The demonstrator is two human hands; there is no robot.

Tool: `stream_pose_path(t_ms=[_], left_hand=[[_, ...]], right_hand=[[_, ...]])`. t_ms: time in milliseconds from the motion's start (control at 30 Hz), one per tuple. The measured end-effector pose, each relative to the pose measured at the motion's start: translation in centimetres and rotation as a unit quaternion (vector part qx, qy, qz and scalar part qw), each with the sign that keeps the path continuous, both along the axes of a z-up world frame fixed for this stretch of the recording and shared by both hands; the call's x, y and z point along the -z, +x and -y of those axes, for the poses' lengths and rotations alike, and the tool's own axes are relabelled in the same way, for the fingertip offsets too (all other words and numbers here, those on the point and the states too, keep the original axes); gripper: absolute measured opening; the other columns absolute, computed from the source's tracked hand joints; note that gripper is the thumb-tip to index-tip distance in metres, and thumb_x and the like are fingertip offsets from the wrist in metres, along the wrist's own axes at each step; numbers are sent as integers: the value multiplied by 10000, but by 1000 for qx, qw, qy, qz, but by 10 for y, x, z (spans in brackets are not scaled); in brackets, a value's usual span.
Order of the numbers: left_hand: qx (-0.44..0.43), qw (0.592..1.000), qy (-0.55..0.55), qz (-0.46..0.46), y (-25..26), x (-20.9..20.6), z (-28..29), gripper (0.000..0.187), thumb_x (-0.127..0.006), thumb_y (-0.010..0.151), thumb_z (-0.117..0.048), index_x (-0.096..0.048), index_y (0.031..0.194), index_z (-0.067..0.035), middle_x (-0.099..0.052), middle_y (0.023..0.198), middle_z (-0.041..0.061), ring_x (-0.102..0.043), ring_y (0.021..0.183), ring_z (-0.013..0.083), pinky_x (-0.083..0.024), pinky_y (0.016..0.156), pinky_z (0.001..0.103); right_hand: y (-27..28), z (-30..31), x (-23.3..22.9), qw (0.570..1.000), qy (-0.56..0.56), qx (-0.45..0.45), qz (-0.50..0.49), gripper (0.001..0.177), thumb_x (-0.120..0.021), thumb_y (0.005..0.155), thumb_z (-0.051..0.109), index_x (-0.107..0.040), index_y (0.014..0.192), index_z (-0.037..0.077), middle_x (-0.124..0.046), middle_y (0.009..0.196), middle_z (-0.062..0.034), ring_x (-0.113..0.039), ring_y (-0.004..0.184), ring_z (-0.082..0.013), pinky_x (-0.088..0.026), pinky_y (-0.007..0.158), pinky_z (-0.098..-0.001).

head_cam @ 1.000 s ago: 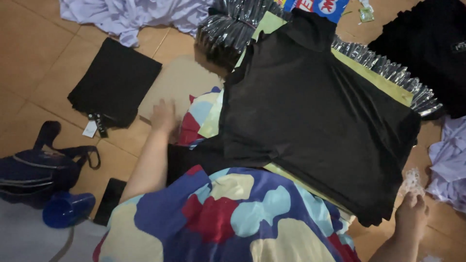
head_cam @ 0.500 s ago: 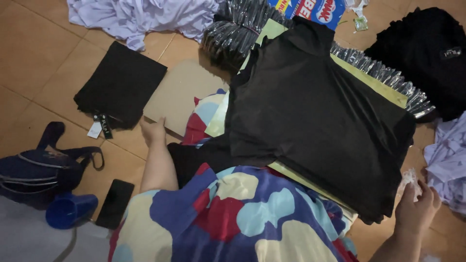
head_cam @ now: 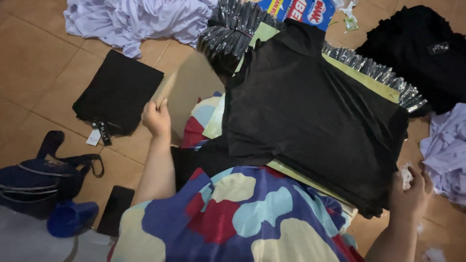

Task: The person folds black t-shirts by placing a cardboard insert inside each shirt, folding the sleeves and body, and stacking the finished shirts. The process is repeated for multiple shirts.

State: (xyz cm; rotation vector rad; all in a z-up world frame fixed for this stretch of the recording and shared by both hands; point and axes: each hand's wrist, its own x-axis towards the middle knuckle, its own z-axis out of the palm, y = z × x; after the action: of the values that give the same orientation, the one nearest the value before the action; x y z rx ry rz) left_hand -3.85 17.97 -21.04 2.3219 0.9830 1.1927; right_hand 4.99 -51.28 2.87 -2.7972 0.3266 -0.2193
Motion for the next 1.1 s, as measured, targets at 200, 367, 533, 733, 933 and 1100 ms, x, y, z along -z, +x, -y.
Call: stream_pose_path(t_ms=[200,367,533,733,933,1100], left_hand=[[254,940,145,178,6,-171,69,76,-613,1050,35,-630,1123,38,-735,1091,229,-750,1011,398,-631,885,445],[317,883,130,320,-2,-247,114,84,-677,996,29,-651,1056,81,-741,1047,294,-762,909,386,-639,813,420],[321,834,-93,440,11,-229,162,145,-749,944,28,-642,1038,60,-714,960,133,-709,926,146,-555,875,291],[304,738,-446,405,43,-144,196,282,-783,950,-138,-634,1187,-106,-733,1160,31,-663,1166,110,-465,1055,282],[298,720,-546,307,25,-176,186,142,-704,1011,-221,-676,1117,-131,-754,1043,43,-728,936,167,-590,834,292],[184,764,-585,201,16,-141,149,334,-713,1003,-288,-666,865,13,-631,614,129,-705,489,293,-626,445,375]], right_hand=[[11,-11,3,979,5,-176,102,414,-614,1058,176,-638,1400,-55,-509,1466,-317,-393,1415,-439,-360,1089,-576],[8,-111,-24,955,86,-282,21,388,-632,1032,183,-655,1380,14,-627,1413,-230,-558,1318,-407,-421,1073,-549],[5,-188,-30,920,238,-281,-131,475,-664,983,199,-599,1449,132,-592,1469,-143,-544,1371,-354,-451,1091,-543],[17,-197,39,797,479,-329,-166,803,-698,924,303,-329,1587,41,-499,1503,-251,-510,1363,-473,-413,1043,-693],[4,-220,-30,832,480,-279,-3,405,-813,909,152,-640,1231,-22,-668,1085,-175,-679,1019,-293,-544,904,-553],[19,-198,9,849,460,-257,-39,235,-767,982,249,-758,912,25,-722,726,-119,-714,655,-201,-579,636,-367]])
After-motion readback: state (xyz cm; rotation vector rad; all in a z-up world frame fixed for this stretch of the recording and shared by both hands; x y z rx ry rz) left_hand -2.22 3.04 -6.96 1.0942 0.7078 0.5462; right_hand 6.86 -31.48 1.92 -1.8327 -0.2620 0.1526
